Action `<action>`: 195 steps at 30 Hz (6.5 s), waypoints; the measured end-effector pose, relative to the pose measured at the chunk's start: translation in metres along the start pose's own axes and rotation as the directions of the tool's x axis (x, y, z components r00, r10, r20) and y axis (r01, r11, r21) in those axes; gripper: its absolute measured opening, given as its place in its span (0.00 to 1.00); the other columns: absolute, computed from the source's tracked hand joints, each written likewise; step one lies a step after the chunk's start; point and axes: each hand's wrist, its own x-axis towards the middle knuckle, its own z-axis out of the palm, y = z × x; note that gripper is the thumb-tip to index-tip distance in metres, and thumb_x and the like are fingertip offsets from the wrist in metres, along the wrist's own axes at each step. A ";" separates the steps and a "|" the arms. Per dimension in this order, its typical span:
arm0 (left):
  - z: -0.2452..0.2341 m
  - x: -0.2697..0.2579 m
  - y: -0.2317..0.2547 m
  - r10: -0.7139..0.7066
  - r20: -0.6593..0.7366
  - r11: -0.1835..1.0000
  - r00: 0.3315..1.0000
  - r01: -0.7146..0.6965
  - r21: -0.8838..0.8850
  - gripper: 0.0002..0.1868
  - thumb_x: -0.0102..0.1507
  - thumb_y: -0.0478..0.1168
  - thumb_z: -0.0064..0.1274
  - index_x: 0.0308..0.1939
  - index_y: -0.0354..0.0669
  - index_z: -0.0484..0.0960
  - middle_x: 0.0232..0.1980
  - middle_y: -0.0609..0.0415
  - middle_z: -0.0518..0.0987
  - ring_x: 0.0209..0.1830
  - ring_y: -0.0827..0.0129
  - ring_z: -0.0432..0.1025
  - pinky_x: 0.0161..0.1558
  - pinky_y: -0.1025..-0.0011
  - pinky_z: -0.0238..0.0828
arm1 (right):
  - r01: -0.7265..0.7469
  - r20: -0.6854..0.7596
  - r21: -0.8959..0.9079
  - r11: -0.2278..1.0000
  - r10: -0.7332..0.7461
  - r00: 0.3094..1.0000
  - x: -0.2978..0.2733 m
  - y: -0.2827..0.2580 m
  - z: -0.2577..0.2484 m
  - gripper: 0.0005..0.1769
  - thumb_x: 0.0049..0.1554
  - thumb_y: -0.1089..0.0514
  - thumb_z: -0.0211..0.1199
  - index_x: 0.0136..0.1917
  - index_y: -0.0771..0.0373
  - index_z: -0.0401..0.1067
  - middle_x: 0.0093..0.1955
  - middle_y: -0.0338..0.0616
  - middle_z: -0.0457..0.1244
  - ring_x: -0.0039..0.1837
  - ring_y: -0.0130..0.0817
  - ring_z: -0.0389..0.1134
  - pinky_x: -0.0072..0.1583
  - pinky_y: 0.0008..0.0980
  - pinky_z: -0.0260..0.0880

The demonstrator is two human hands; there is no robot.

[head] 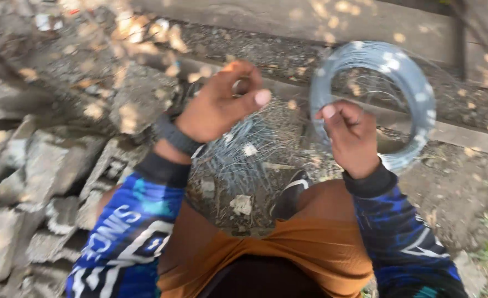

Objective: The person sits on the ground and repeatedly pulls lengths of thin metal wire from a coil, breaks them off by hand, and places them into a growing pile. The person handles the wire with both hands and accumulates a bundle of short wire pieces.

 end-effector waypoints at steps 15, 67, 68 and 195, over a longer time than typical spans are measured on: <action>0.021 -0.007 0.013 0.258 0.026 0.918 0.966 -0.236 -0.319 0.45 0.50 0.57 0.68 0.64 0.45 0.62 0.38 0.58 0.72 0.35 0.73 0.66 0.40 0.75 0.65 | 0.133 0.327 -0.385 0.913 0.000 0.945 -0.016 -0.032 0.026 0.04 0.61 0.66 0.61 0.43 0.68 0.75 0.27 0.39 0.59 0.29 0.27 0.51 0.33 0.29 0.52; -0.021 -0.016 0.025 0.425 -0.442 0.890 0.790 -0.454 0.043 0.07 0.77 0.32 0.36 0.49 0.51 0.59 0.41 0.62 0.75 0.36 0.72 0.75 0.36 0.76 0.77 | -0.047 0.347 -0.113 0.992 0.084 0.934 -0.015 -0.015 0.031 0.12 0.65 0.65 0.55 0.63 0.66 0.67 0.35 0.34 0.57 0.34 0.20 0.52 0.38 0.22 0.51; -0.012 -0.017 0.025 0.425 -0.448 0.890 0.787 -0.453 0.048 0.07 0.77 0.32 0.36 0.49 0.51 0.59 0.41 0.62 0.75 0.36 0.72 0.75 0.36 0.76 0.77 | -0.044 0.355 -0.112 0.993 0.081 0.931 -0.014 -0.017 0.033 0.12 0.65 0.65 0.55 0.63 0.66 0.67 0.35 0.34 0.57 0.34 0.20 0.52 0.38 0.22 0.51; 0.101 -0.042 -0.373 -0.653 -0.087 0.405 0.752 0.444 0.799 0.28 0.66 0.54 0.51 0.61 0.36 0.73 0.60 0.37 0.76 0.55 0.42 0.74 0.56 0.46 0.73 | 0.070 0.059 0.638 0.767 -0.139 0.989 -0.009 -0.020 -0.049 0.09 0.70 0.53 0.62 0.61 0.56 0.71 0.31 0.29 0.56 0.32 0.20 0.57 0.46 0.24 0.64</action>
